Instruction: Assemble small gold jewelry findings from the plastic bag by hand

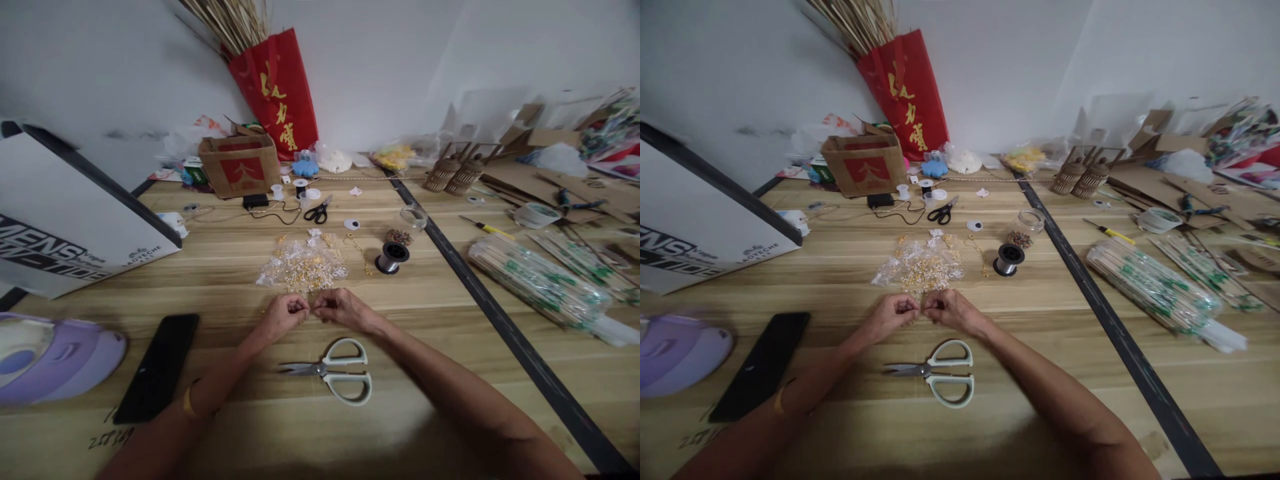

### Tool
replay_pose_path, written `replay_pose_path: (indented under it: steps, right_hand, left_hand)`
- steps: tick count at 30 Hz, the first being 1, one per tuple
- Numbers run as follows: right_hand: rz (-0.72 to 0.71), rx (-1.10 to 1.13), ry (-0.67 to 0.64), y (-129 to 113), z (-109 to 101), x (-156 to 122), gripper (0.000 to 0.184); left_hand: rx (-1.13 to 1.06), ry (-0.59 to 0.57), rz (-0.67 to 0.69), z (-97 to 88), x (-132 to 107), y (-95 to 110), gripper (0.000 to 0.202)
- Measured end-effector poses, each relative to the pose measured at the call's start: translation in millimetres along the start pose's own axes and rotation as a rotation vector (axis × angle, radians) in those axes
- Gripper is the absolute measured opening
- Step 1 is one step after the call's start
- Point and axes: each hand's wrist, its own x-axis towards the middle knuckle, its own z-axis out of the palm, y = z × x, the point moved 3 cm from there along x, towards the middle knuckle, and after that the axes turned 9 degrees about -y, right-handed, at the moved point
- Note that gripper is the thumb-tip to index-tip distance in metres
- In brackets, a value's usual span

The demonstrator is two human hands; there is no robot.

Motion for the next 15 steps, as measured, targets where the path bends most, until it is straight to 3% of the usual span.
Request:
replay_pose_path:
  steps: [6, 15]
  right_hand:
    - [-0.044, -0.126, 0.037, -8.5, -9.0, -2.9, 0.013]
    - [-0.033, -0.072, 0.018, -8.3, -14.5, -4.3, 0.016]
  left_hand:
    - [0.069, -0.017, 0.011, 3.1, 5.8, 3.0, 0.008]
    - [-0.136, -0.005, -0.010, 7.0, 8.2, 1.7, 0.022]
